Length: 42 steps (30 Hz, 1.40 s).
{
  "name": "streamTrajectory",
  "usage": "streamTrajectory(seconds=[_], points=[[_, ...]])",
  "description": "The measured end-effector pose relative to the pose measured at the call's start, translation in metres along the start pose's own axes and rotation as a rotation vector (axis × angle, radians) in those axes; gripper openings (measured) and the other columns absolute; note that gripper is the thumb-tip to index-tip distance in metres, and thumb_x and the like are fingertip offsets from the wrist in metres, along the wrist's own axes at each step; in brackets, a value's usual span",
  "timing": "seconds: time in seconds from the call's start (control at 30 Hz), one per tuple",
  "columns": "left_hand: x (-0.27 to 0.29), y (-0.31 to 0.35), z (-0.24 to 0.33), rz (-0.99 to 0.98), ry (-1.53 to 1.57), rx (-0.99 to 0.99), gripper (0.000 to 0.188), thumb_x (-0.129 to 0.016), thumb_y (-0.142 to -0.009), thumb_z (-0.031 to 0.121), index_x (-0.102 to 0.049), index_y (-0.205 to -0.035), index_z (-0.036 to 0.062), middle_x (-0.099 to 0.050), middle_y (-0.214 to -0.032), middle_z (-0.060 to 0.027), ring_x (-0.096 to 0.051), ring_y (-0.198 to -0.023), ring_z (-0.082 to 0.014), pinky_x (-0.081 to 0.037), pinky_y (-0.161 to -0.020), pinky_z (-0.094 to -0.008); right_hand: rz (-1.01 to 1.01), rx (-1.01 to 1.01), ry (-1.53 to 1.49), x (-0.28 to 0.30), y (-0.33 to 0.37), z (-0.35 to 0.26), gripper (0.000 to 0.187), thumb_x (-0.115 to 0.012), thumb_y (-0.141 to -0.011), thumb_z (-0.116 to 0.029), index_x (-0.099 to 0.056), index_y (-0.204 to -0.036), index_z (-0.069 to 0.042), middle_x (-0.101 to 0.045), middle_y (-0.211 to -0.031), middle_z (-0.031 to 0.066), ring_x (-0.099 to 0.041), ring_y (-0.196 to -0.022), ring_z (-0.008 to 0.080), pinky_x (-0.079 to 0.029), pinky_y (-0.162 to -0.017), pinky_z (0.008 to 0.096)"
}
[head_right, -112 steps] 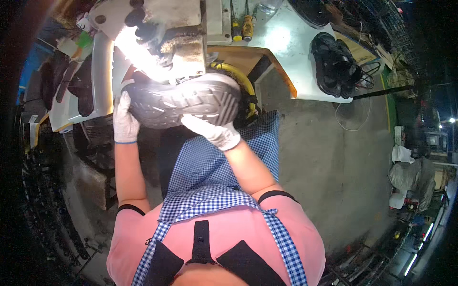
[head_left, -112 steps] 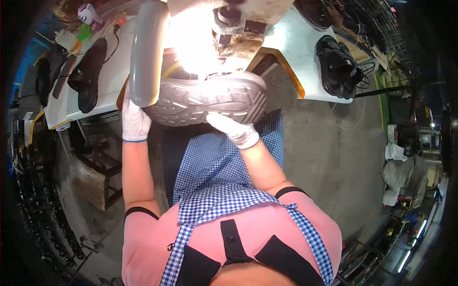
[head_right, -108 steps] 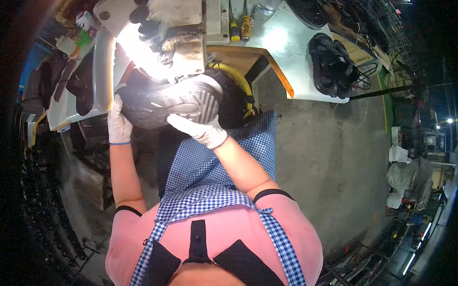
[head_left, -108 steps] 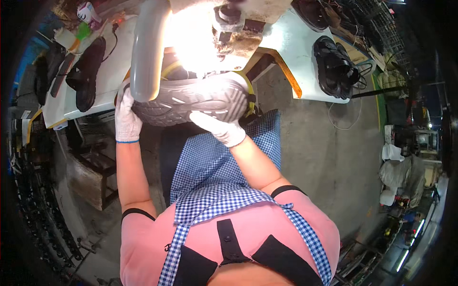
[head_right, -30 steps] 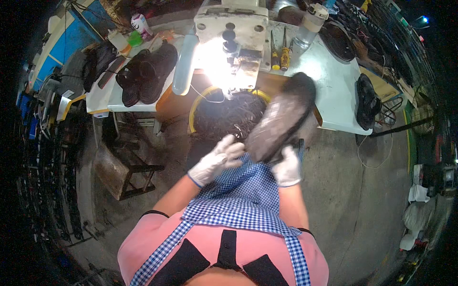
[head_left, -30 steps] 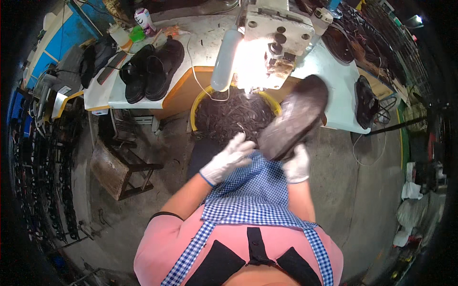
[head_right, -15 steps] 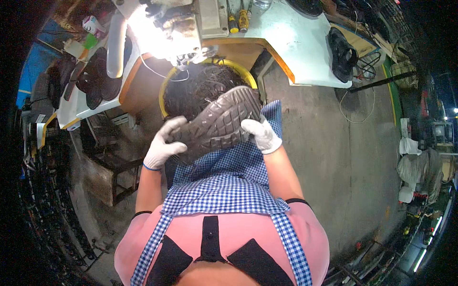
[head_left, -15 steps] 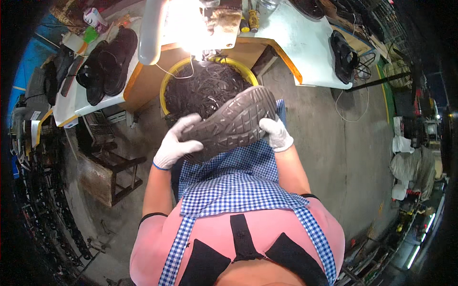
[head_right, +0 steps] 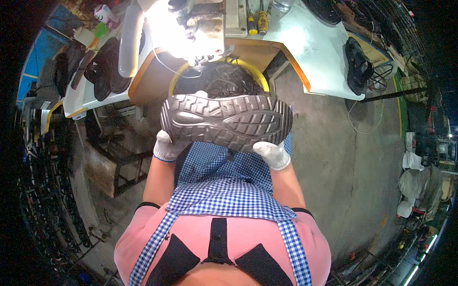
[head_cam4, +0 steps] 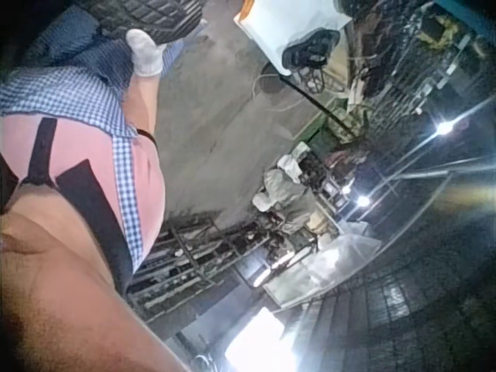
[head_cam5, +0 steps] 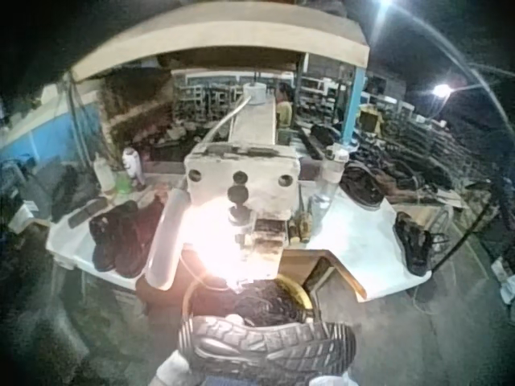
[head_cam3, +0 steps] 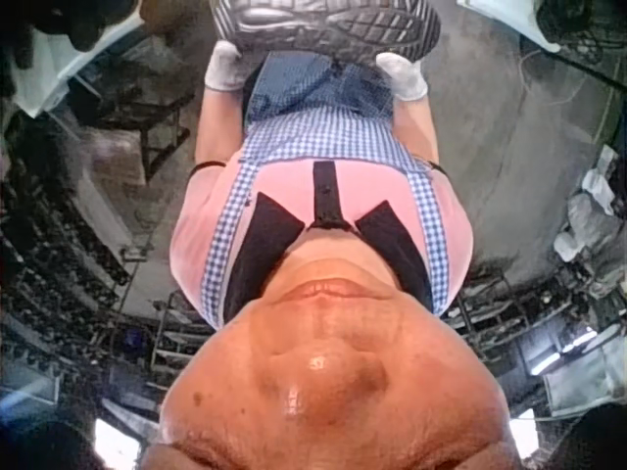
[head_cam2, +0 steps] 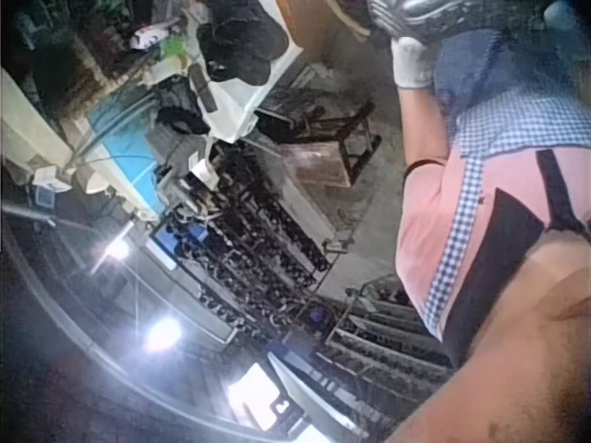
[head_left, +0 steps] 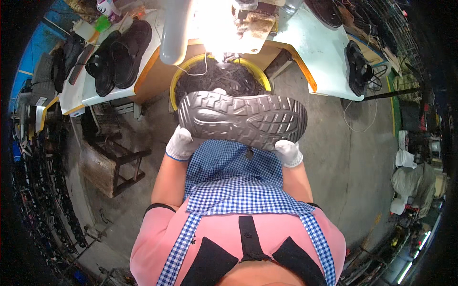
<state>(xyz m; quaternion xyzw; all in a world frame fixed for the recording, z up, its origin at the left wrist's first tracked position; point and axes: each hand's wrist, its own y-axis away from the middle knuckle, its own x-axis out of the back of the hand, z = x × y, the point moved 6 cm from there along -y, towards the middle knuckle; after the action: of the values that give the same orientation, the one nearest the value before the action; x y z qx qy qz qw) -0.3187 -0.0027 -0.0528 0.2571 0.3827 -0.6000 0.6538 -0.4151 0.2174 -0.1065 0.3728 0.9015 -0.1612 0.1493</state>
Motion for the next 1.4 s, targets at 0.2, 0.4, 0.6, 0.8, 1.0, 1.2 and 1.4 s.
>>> streamTrajectory(seconds=[0.2,0.4,0.6,0.8,1.0,1.2,1.4], points=[[-0.024,-0.026,-0.015,-0.010,-0.380,0.183,0.089,-0.081,-0.065,0.018,-0.035,-0.140,0.0044,-0.047,-0.136,-0.0108,-0.045,-0.125,-0.0220,-0.038,-0.105,-0.0376,0.065,-0.186,-0.606,0.017,-0.018,-0.015,0.071,-0.068,-0.072,-0.012,-0.040,-0.136,-0.004,-0.050,-0.132,0.0144,-0.050,-0.120,0.0353,-0.041,-0.101,0.0504],[-0.069,-0.075,0.002,-0.242,-0.284,0.168,0.088,-0.081,-0.066,0.019,-0.035,-0.139,-0.0002,-0.046,-0.136,-0.0119,-0.045,-0.125,-0.0219,-0.037,-0.105,-0.0364,0.230,-0.084,-0.684,0.067,-0.045,-0.006,0.055,-0.065,-0.075,-0.019,-0.050,-0.126,-0.003,-0.057,-0.123,0.0141,-0.054,-0.114,0.0363,-0.043,-0.098,0.0529],[-0.052,-0.069,0.002,-0.198,-0.284,0.208,0.097,-0.085,-0.058,0.013,-0.034,-0.139,-0.0008,-0.048,-0.134,-0.0145,-0.047,-0.123,-0.0237,-0.038,-0.104,-0.0372,0.213,0.091,-0.385,0.047,-0.048,-0.044,0.063,-0.065,-0.071,-0.012,-0.046,-0.130,0.001,-0.055,-0.126,0.0157,-0.054,-0.115,0.0338,-0.044,-0.098,0.0499],[-0.062,-0.068,-0.020,-0.149,-0.226,0.210,0.088,-0.081,-0.065,0.010,-0.034,-0.139,-0.0008,-0.046,-0.137,-0.0143,-0.045,-0.125,-0.0236,-0.038,-0.104,-0.0372,0.275,-0.013,-0.417,0.069,-0.056,-0.054,0.068,-0.067,-0.068,-0.014,-0.045,-0.130,0.001,-0.055,-0.126,0.0157,-0.053,-0.116,0.0335,-0.044,-0.099,0.0478],[-0.055,-0.067,-0.009,-0.169,-0.204,0.167,0.090,-0.082,-0.062,0.009,-0.035,-0.139,-0.0010,-0.047,-0.137,-0.0137,-0.045,-0.125,-0.0235,-0.037,-0.105,-0.0377,0.174,0.037,-0.365,0.062,-0.062,-0.066,0.065,-0.065,-0.069,-0.006,-0.045,-0.130,0.003,-0.055,-0.125,0.0166,-0.055,-0.113,0.0332,-0.045,-0.097,0.0466],[-0.032,-0.060,0.001,-0.129,-0.208,0.139,0.094,-0.085,-0.057,0.011,-0.037,-0.138,-0.0009,-0.049,-0.135,-0.0129,-0.046,-0.125,-0.0239,-0.037,-0.105,-0.0382,0.281,0.132,-0.270,0.057,-0.045,-0.061,0.067,-0.065,-0.064,0.007,-0.047,-0.128,0.001,-0.057,-0.121,0.0133,-0.057,-0.109,0.0285,-0.049,-0.093,0.0420],[-0.011,-0.046,0.015,-0.038,-0.238,0.079,0.092,-0.085,-0.057,0.012,-0.039,-0.135,-0.0017,-0.050,-0.132,-0.0153,-0.049,-0.121,-0.0267,-0.042,-0.102,-0.0396,0.182,0.006,-0.201,0.022,-0.058,-0.054,0.063,-0.058,-0.067,0.014,-0.049,-0.128,-0.003,-0.056,-0.124,0.0114,-0.058,-0.109,0.0250,-0.049,-0.093,0.0384]])
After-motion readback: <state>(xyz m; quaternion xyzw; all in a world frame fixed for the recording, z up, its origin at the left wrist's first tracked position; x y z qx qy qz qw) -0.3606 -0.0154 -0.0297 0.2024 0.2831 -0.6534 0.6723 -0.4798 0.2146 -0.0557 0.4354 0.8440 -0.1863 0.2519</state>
